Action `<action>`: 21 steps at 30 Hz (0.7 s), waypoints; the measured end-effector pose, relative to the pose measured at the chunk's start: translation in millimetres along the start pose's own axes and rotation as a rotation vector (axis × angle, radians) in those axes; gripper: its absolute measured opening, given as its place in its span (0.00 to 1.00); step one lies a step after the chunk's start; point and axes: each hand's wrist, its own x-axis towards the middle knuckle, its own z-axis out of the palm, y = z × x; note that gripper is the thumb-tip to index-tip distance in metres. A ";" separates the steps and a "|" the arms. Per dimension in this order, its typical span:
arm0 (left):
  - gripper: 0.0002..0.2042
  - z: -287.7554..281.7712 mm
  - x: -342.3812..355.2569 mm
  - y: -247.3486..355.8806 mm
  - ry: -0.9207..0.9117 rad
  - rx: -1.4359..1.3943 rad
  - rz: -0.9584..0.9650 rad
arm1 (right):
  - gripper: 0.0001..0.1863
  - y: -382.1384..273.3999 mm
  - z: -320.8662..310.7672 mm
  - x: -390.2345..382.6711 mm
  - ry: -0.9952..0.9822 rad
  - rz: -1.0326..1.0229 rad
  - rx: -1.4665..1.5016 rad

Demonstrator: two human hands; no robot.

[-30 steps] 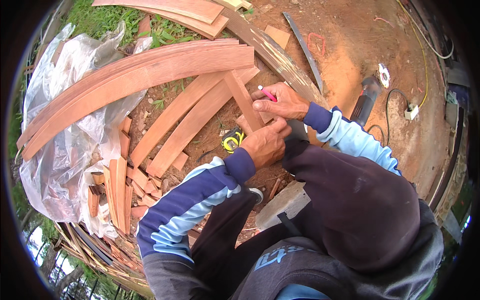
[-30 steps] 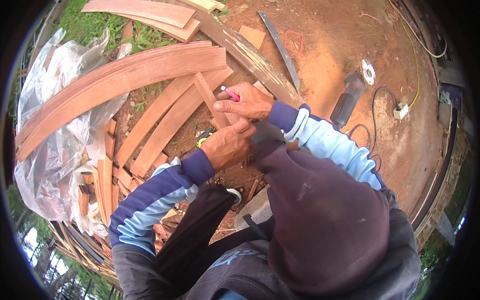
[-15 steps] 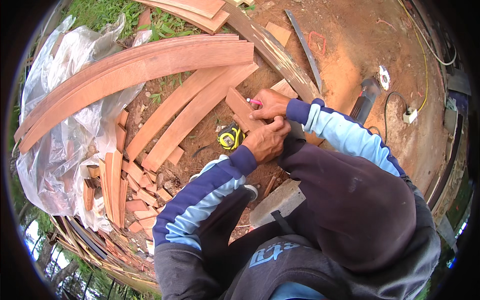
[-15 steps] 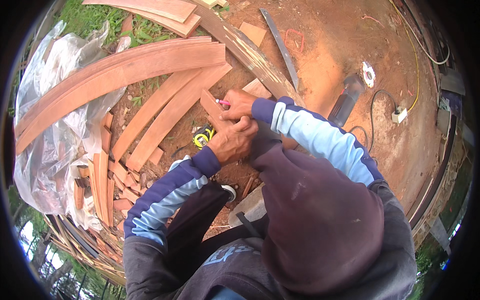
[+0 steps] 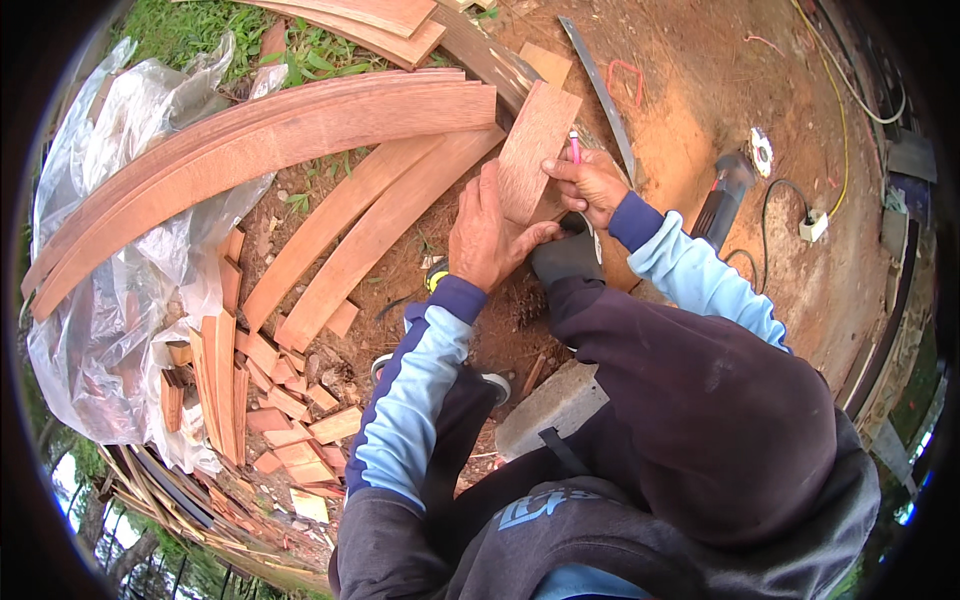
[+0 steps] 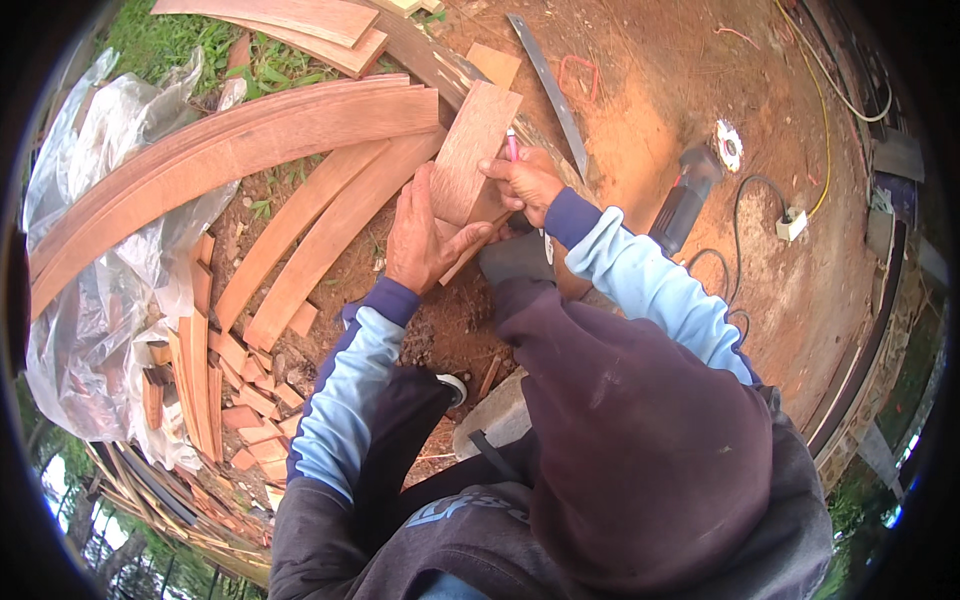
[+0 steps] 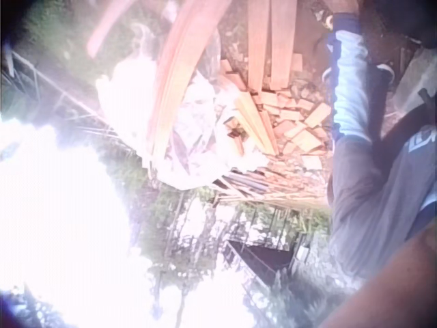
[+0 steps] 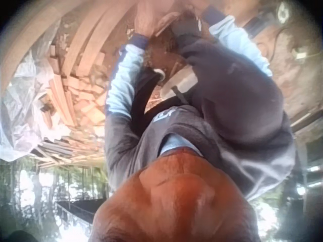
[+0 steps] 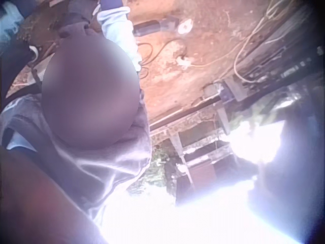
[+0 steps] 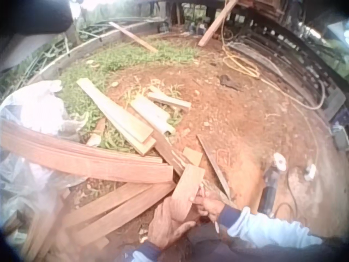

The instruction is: The person measures and marks wooden planks with a tape measure and pencil, then uses an angle grinder to cut the planks along the marked lines. The person handles the planks one at a time, aligns them, and cuts them on the ground.

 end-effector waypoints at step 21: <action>0.31 -33.9 -52.7 -99.5 -0.085 0.251 -0.146 | 0.13 -33.4 -58.1 36.2 0.353 -0.832 -1.022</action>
